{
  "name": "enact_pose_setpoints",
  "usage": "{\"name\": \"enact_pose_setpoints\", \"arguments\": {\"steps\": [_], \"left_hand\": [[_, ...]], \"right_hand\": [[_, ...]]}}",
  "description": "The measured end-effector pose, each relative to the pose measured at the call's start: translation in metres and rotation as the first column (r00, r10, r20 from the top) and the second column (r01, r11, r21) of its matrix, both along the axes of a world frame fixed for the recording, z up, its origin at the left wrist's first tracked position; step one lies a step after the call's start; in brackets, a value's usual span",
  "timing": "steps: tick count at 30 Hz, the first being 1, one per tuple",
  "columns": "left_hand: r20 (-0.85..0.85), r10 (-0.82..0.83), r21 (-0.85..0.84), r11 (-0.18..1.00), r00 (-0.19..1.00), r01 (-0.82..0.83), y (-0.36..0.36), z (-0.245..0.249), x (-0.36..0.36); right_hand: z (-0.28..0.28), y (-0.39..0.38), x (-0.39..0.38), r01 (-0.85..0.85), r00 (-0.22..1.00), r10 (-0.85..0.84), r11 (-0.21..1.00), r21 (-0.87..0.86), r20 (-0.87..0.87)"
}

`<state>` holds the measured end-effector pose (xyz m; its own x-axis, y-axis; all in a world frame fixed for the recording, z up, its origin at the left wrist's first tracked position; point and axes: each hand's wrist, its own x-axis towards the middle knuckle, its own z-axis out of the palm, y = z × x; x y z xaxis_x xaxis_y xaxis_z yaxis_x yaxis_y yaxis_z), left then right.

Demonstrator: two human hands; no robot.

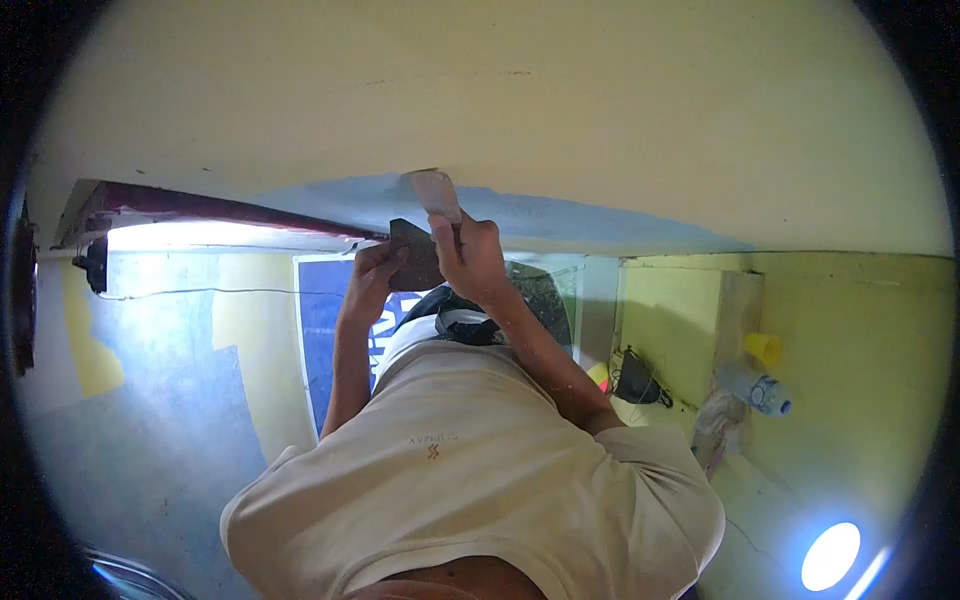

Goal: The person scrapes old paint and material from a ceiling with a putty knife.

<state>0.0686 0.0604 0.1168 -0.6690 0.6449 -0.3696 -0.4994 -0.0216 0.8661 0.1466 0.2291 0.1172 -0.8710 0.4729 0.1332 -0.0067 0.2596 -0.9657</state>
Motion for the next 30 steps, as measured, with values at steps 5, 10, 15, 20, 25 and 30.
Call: {"name": "enact_pose_setpoints", "arguments": {"steps": [5,10,15,20,25,30], "left_hand": [[-0.173,-0.108,-0.102,0.991,0.979,0.091,-0.006,-0.014,-0.018],[-0.082,-0.231,-0.077,0.971,0.969,0.225,-0.014,-0.025,-0.028],[-0.128,-0.251,-0.066,0.967,0.959,0.244,-0.025,-0.038,-0.031],[-0.111,-0.177,-0.007,0.984,0.978,0.177,-0.02,-0.035,-0.027],[-0.102,-0.232,0.026,0.971,0.967,0.236,-0.025,-0.046,-0.037],[-0.148,-0.241,0.004,0.97,0.959,0.245,-0.014,-0.025,-0.035]], "right_hand": [[0.004,-0.002,0.013,0.062,0.997,-0.055,0.986,-0.153,0.049],[0.005,-0.011,0.01,0.105,0.994,-0.103,0.98,-0.17,0.02],[-0.045,0.005,0.058,0.217,0.976,-0.196,0.931,-0.295,0.098],[-0.046,0.02,0.067,0.182,0.983,-0.175,0.912,-0.367,0.052],[-0.041,0.018,0.051,0.207,0.977,-0.208,0.886,-0.415,0.042],[-0.017,0.02,0.041,0.152,0.98,-0.189,0.914,-0.376,-0.065]]}}
